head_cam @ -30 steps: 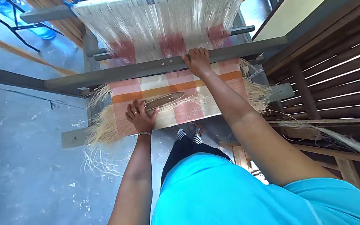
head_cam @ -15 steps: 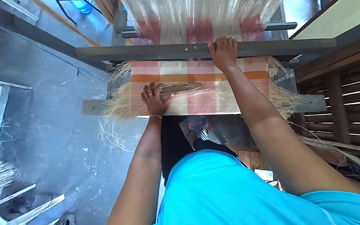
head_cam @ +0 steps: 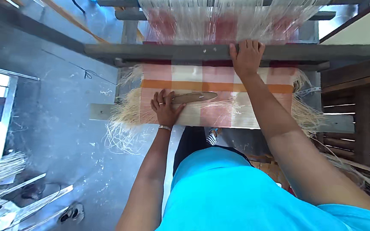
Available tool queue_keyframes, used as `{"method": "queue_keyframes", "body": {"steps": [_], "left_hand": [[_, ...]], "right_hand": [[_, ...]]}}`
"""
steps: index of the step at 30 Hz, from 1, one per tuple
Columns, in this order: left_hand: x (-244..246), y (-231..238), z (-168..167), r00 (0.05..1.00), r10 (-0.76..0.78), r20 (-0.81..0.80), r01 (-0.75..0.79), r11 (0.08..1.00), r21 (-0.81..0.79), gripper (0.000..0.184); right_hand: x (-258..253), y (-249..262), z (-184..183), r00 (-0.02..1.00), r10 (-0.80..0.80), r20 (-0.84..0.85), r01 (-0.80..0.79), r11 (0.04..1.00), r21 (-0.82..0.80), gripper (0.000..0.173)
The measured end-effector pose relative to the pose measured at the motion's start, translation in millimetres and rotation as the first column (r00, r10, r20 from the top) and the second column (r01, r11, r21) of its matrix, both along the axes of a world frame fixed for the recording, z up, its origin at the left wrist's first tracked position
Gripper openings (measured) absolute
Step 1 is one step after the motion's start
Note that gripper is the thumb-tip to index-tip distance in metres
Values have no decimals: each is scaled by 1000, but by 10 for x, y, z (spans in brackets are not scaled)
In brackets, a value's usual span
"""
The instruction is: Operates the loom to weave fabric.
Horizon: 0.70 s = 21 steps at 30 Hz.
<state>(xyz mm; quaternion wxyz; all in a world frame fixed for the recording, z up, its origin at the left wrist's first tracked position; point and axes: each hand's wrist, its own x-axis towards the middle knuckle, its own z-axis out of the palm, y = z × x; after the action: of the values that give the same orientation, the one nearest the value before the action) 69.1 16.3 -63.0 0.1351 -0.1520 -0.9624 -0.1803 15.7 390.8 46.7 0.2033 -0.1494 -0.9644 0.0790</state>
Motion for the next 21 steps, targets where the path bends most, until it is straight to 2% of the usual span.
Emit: {"method": "queue_keyframes", "body": {"steps": [6, 11, 13, 17, 21], "left_hand": [[4, -14, 13, 1000, -5, -13, 5, 1000, 1, 74], [13, -25, -8, 1000, -6, -19, 6, 1000, 2, 75], [-2, -29, 0, 1000, -13, -20, 13, 1000, -6, 75], [11, -32, 11, 1000, -7, -20, 7, 1000, -12, 73], [11, -17, 17, 1000, -11, -11, 11, 1000, -15, 73]], "right_hand": [[-397, 152, 166, 995, 8, 99, -1, 998, -68, 71], [69, -24, 204, 980, 34, 196, -8, 991, -132, 69], [299, -114, 172, 982, 38, 187, -10, 989, -146, 68], [292, -158, 171, 981, 12, 192, 17, 989, -149, 63], [452, 29, 189, 966, 209, 152, -169, 956, -240, 59]]}}
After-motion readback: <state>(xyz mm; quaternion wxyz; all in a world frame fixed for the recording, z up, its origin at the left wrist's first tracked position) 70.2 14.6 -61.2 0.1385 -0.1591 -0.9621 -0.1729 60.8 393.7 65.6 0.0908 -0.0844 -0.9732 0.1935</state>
